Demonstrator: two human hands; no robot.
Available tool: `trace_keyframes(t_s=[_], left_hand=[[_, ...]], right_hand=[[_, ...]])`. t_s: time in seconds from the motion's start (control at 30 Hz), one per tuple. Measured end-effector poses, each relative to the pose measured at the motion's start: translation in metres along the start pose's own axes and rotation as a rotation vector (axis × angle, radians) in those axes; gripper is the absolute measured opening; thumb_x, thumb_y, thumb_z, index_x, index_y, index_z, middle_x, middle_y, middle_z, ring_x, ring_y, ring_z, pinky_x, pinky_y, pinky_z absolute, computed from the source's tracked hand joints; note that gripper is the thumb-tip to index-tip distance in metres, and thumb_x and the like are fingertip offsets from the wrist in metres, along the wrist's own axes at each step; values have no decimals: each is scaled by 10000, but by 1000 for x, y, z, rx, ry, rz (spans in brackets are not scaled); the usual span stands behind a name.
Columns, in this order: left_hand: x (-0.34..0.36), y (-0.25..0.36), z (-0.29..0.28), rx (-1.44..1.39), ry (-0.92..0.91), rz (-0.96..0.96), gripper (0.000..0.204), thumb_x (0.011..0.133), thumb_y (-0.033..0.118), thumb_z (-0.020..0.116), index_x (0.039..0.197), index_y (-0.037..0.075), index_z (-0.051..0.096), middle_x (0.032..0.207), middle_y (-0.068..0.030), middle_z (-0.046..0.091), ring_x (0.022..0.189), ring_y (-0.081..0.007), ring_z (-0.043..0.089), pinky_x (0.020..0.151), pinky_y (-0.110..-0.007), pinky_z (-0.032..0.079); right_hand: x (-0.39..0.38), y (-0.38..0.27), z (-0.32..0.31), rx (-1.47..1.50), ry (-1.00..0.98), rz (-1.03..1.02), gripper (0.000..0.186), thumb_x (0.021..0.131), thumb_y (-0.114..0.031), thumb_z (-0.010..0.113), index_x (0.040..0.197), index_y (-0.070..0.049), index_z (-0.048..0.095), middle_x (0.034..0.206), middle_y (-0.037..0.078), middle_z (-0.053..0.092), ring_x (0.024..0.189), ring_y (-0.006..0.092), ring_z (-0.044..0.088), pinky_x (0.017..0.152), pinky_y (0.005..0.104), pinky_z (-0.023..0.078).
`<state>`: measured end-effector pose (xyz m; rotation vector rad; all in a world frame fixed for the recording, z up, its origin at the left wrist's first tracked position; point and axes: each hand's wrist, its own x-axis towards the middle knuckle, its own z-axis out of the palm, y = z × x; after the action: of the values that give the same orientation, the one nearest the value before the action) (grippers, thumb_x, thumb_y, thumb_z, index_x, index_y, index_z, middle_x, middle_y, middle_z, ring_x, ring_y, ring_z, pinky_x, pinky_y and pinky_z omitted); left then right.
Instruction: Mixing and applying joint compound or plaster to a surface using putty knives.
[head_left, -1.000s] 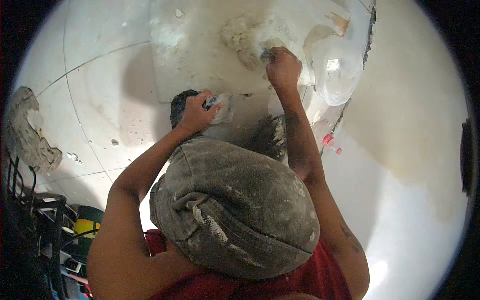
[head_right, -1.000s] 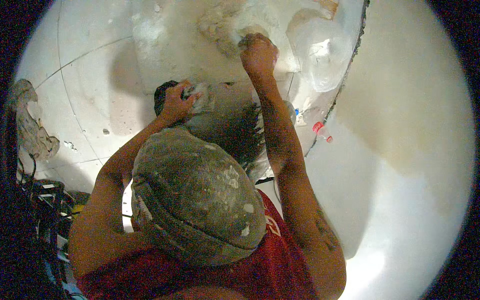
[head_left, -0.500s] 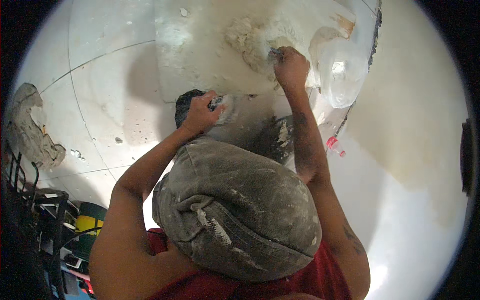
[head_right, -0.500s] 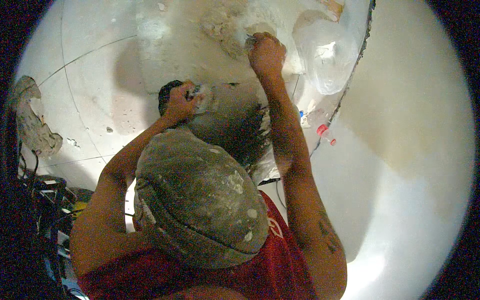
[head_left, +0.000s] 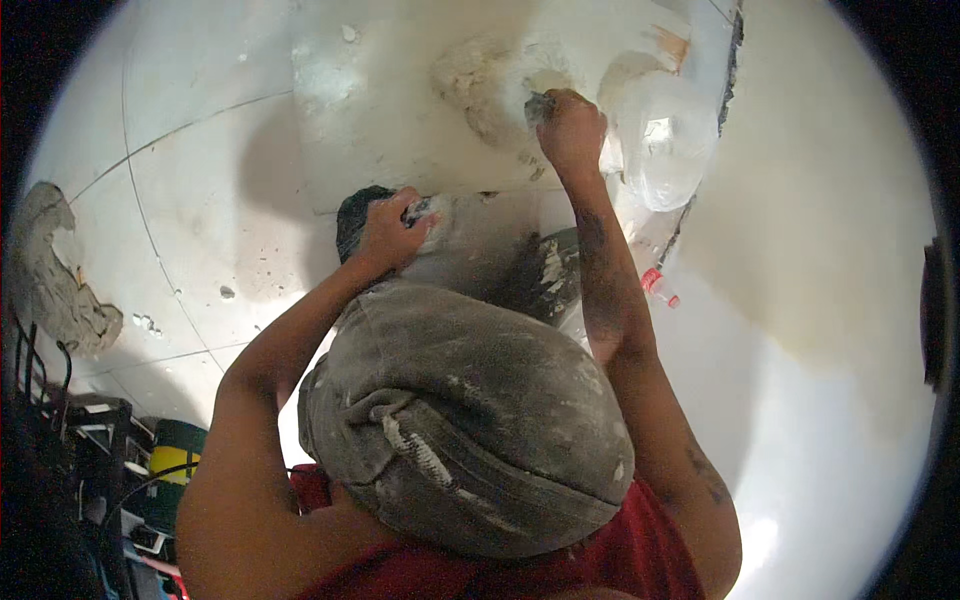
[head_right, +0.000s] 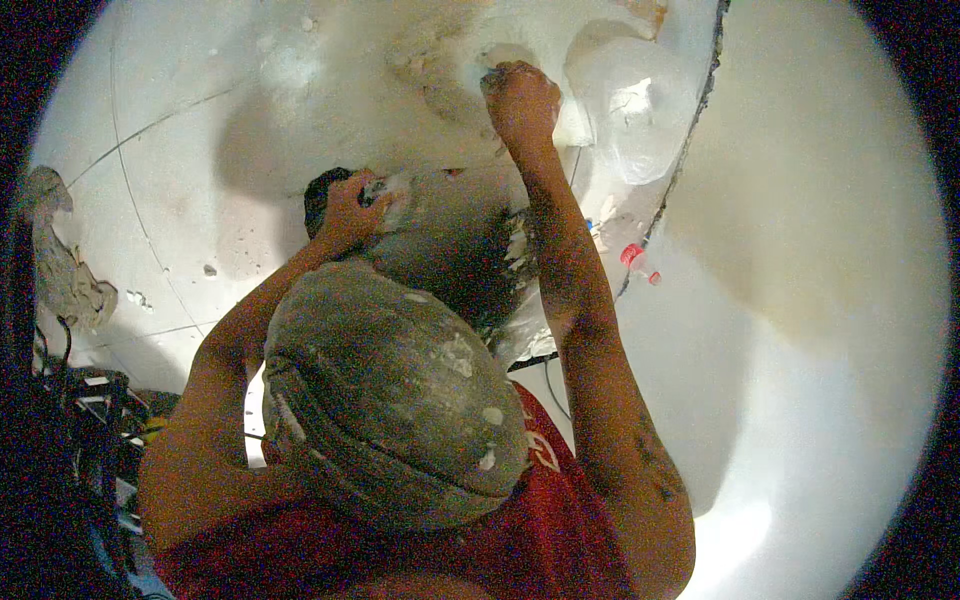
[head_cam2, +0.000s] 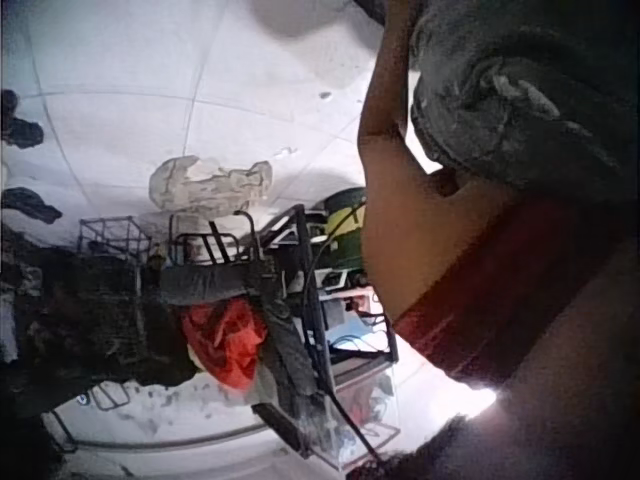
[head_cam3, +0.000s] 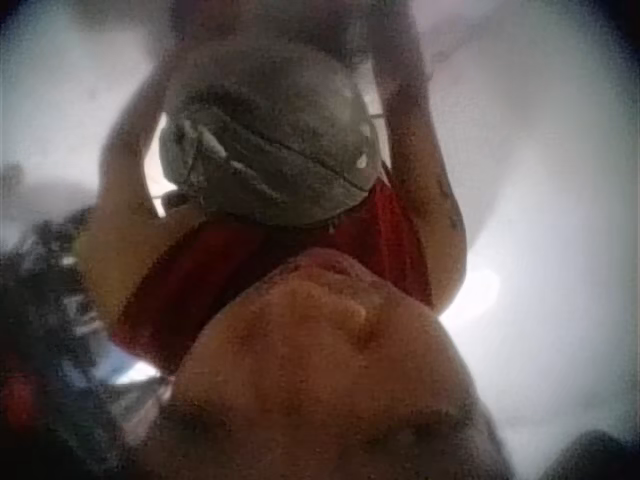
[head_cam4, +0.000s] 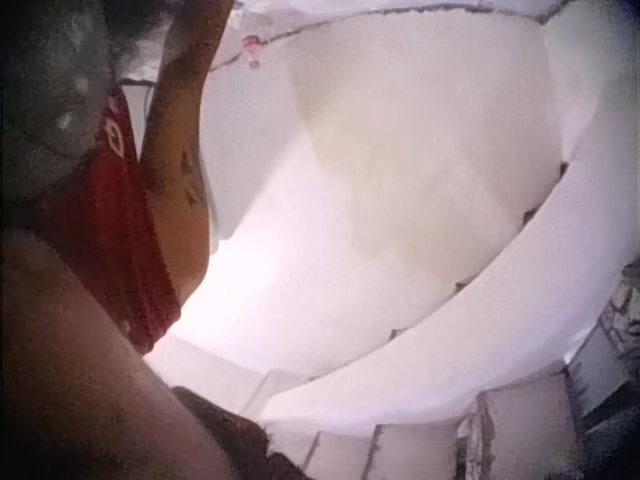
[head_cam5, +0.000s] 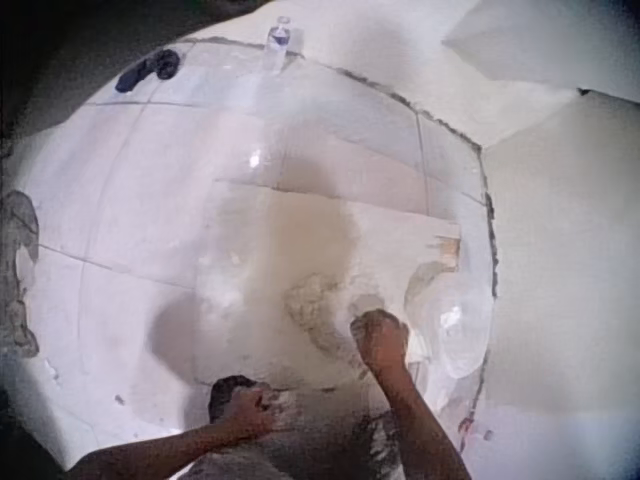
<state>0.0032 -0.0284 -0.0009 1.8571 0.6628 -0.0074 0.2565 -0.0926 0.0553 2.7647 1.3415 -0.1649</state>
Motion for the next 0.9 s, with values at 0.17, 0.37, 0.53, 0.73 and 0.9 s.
trace_keyframes(t_s=[0.17,0.37,0.53,0.73,0.9], left_hand=[[-2,-3,3,45,20,8,353,682,262,652,910,13,547,775,-170,572,726,-330,548,680,-382,390],[0,-11,0,-44,-98,-106,324,684,267,649,866,22,540,731,-153,561,676,-330,528,652,-386,381],[2,1,2,13,11,13,303,681,265,648,816,25,522,675,-146,544,625,-334,513,620,-394,376],[1,-7,4,-82,-27,-13,285,679,255,649,805,30,529,641,-165,534,619,-340,526,599,-404,379],[-6,-20,8,18,99,95,292,670,247,658,831,32,543,640,-151,539,615,-306,534,605,-391,387]], right_hand=[[9,21,-13,130,-83,165,206,672,-226,637,833,-98,646,812,129,617,725,303,595,641,370,469],[4,17,-11,145,-72,87,216,688,-287,577,774,-99,640,780,121,616,702,309,597,621,412,463],[-8,8,5,-32,-3,103,161,645,-217,615,760,-109,648,680,119,609,640,313,589,568,378,468],[3,16,3,115,31,211,190,647,-259,635,760,-108,640,714,125,606,646,320,589,605,395,466],[4,4,-3,171,-5,119,244,636,-268,638,797,-86,640,715,140,608,660,315,592,600,385,473]])
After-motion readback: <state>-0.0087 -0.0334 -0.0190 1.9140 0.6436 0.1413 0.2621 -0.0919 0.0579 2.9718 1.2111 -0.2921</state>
